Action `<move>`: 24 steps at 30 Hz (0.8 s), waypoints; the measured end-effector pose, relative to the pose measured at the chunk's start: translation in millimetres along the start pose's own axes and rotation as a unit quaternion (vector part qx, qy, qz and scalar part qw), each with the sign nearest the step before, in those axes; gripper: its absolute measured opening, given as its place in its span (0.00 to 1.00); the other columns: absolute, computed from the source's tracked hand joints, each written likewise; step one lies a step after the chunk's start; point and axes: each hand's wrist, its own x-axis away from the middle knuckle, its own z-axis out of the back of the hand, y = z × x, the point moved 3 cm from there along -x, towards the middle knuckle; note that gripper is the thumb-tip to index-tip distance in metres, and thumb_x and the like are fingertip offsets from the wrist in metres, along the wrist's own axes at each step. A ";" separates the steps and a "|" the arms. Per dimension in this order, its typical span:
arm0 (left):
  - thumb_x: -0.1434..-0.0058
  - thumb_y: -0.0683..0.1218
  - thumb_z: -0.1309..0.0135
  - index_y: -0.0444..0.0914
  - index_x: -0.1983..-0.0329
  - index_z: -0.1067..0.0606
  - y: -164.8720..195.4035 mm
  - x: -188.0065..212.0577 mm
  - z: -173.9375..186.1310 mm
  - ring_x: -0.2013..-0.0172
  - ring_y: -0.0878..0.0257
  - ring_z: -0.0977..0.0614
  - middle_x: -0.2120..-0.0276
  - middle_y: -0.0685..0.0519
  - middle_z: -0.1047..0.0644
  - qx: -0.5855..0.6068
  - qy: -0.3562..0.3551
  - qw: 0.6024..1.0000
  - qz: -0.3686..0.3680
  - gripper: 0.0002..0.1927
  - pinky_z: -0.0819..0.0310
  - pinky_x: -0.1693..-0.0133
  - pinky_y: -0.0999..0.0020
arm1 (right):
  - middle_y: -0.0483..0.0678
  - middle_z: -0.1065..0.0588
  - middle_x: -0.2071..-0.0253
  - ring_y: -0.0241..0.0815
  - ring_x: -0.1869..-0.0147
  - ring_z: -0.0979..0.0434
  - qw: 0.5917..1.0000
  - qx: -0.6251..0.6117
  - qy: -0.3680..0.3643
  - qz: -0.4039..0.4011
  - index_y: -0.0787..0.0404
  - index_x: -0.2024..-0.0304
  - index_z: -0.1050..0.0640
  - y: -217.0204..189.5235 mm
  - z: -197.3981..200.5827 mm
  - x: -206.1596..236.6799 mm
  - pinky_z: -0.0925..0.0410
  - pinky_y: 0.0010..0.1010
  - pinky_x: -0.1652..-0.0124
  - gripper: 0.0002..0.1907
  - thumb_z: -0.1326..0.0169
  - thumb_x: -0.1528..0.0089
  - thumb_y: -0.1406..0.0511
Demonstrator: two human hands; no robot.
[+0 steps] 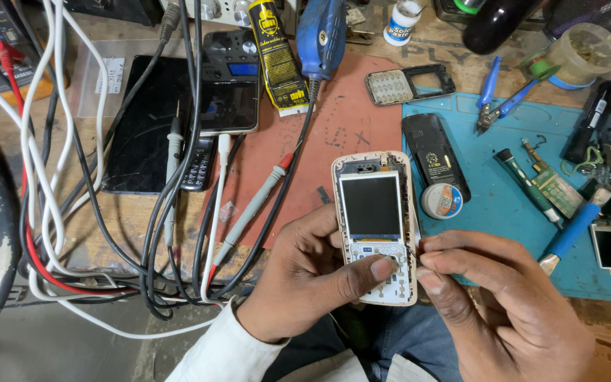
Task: The person assembles a feature phone by inserting the motherboard into the casing, connecting the display ribbon cable, placing the keypad, and snapping the back cover on. The person then inserts the battery and connects a charging cable to test the device.
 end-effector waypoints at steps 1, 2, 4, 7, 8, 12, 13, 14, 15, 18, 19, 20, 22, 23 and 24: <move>0.32 0.39 0.39 0.30 0.36 0.28 0.0 0.3 -0.3 0.51 0.66 0.18 0.49 0.50 0.19 -0.001 0.001 1.000 -0.001 0.22 0.20 0.47 0.67 | 0.59 0.22 0.49 0.43 0.48 0.17 1.000 0.003 -0.002 0.001 0.71 0.57 0.20 -0.6 0.1 -0.2 0.20 0.31 0.53 0.09 0.42 0.40 0.76; 0.32 0.40 0.39 0.30 0.36 0.28 0.0 0.4 -0.5 0.51 0.66 0.18 0.50 0.50 0.19 -0.003 0.001 1.000 -0.003 0.23 0.20 0.47 0.68 | 0.59 0.22 0.50 0.43 0.48 0.17 1.000 0.004 -0.002 0.006 0.71 0.57 0.20 -1.4 0.2 -0.5 0.21 0.31 0.53 0.09 0.42 0.40 0.76; 0.33 0.40 0.39 0.31 0.36 0.28 -0.5 0.8 -0.5 0.51 0.66 0.18 0.50 0.50 0.19 -0.002 0.000 1.000 -0.003 0.23 0.21 0.48 0.68 | 0.59 0.22 0.50 0.42 0.48 0.17 1.000 0.005 -0.001 0.016 0.71 0.57 0.20 -3.6 0.3 -1.2 0.21 0.30 0.52 0.09 0.41 0.40 0.75; 0.33 0.40 0.38 0.31 0.36 0.28 -2.1 1.3 0.1 0.51 0.66 0.18 0.50 0.50 0.18 0.002 -0.002 1.000 -0.003 0.23 0.21 0.48 0.68 | 0.59 0.21 0.50 0.42 0.49 0.17 1.000 -0.003 0.015 -0.011 0.72 0.57 0.20 -4.9 0.6 -1.0 0.22 0.30 0.53 0.09 0.41 0.41 0.76; 0.33 0.40 0.38 0.31 0.36 0.28 -2.7 1.3 0.3 0.51 0.66 0.18 0.50 0.50 0.19 0.004 -0.004 1.000 -0.006 0.23 0.21 0.47 0.68 | 0.59 0.21 0.50 0.42 0.49 0.17 1.000 -0.002 0.018 -0.024 0.72 0.57 0.19 -4.9 0.7 -1.2 0.22 0.30 0.53 0.09 0.41 0.41 0.76; 0.32 0.40 0.38 0.31 0.37 0.28 -5.1 1.9 0.8 0.49 0.66 0.18 0.49 0.50 0.19 0.011 -0.004 1.000 -0.020 0.22 0.21 0.45 0.67 | 0.59 0.20 0.51 0.42 0.49 0.17 0.999 0.005 0.027 -0.041 0.72 0.57 0.19 -6.1 1.0 -2.5 0.22 0.30 0.53 0.09 0.41 0.41 0.77; 0.32 0.39 0.38 0.31 0.37 0.28 -6.1 2.0 0.4 0.49 0.66 0.18 0.49 0.50 0.19 0.019 -0.002 1.000 -0.021 0.22 0.21 0.44 0.67 | 0.59 0.20 0.51 0.42 0.49 0.17 0.999 0.007 0.028 -0.037 0.72 0.57 0.19 -7.1 0.9 -2.9 0.22 0.30 0.53 0.09 0.41 0.41 0.77; 0.33 0.39 0.38 0.31 0.37 0.28 -7.1 1.7 -0.3 0.48 0.66 0.18 0.49 0.50 0.19 0.027 -0.001 0.999 -0.023 0.22 0.21 0.43 0.66 | 0.59 0.20 0.50 0.42 0.49 0.17 0.999 0.010 0.021 -0.033 0.72 0.57 0.19 -7.7 0.9 -4.3 0.22 0.30 0.54 0.09 0.40 0.41 0.76; 0.33 0.39 0.38 0.31 0.37 0.29 -8.0 1.6 -1.2 0.48 0.65 0.18 0.48 0.50 0.19 0.034 0.001 0.999 -0.024 0.22 0.21 0.42 0.65 | 0.58 0.20 0.50 0.42 0.50 0.17 0.999 0.012 0.013 -0.030 0.71 0.57 0.19 -8.5 1.1 -6.1 0.21 0.30 0.54 0.10 0.40 0.41 0.75; 0.33 0.38 0.39 0.31 0.38 0.29 -7.6 1.1 -3.2 0.47 0.65 0.19 0.48 0.50 0.20 0.040 0.014 0.998 -0.052 0.22 0.21 0.42 0.65 | 0.57 0.21 0.52 0.42 0.50 0.17 0.995 0.086 0.000 0.044 0.68 0.58 0.19 -16.1 -1.2 -8.2 0.22 0.30 0.52 0.09 0.38 0.42 0.73; 0.33 0.38 0.39 0.30 0.38 0.29 -7.4 1.0 -2.9 0.48 0.64 0.18 0.49 0.49 0.19 0.032 0.023 0.998 -0.046 0.21 0.20 0.43 0.65 | 0.56 0.21 0.53 0.42 0.50 0.17 0.989 0.122 -0.002 0.080 0.66 0.58 0.19 -19.4 -3.4 -7.5 0.23 0.31 0.51 0.09 0.38 0.42 0.72; 0.33 0.38 0.39 0.30 0.39 0.28 -6.9 0.4 -2.1 0.49 0.64 0.18 0.49 0.48 0.19 0.023 0.031 0.998 -0.040 0.20 0.19 0.45 0.65 | 0.55 0.20 0.53 0.41 0.50 0.16 0.987 0.146 0.009 0.069 0.65 0.58 0.18 -20.0 -5.6 -6.4 0.23 0.30 0.52 0.09 0.37 0.42 0.71; 0.34 0.39 0.40 0.30 0.41 0.28 -6.3 -0.3 -1.5 0.52 0.64 0.16 0.51 0.48 0.18 0.025 0.043 0.998 -0.025 0.19 0.17 0.49 0.65 | 0.52 0.19 0.53 0.40 0.51 0.15 0.980 0.193 0.031 0.045 0.61 0.57 0.16 -21.3 -9.2 -3.2 0.22 0.30 0.53 0.10 0.35 0.42 0.70; 0.35 0.39 0.40 0.31 0.43 0.28 -6.0 -0.5 -1.1 0.54 0.64 0.16 0.53 0.48 0.18 0.033 0.048 0.998 -0.015 0.19 0.16 0.52 0.64 | 0.52 0.19 0.53 0.41 0.50 0.15 0.978 0.198 0.030 0.054 0.61 0.57 0.16 -22.5 -11.0 -2.7 0.22 0.31 0.53 0.10 0.35 0.42 0.70; 0.36 0.39 0.40 0.32 0.44 0.27 -5.7 -0.4 -0.8 0.55 0.64 0.16 0.54 0.49 0.18 0.042 0.053 0.998 -0.006 0.18 0.15 0.55 0.64 | 0.51 0.19 0.53 0.41 0.50 0.16 0.977 0.203 0.029 0.065 0.61 0.57 0.16 -23.4 -12.4 -2.6 0.23 0.31 0.53 0.10 0.35 0.42 0.70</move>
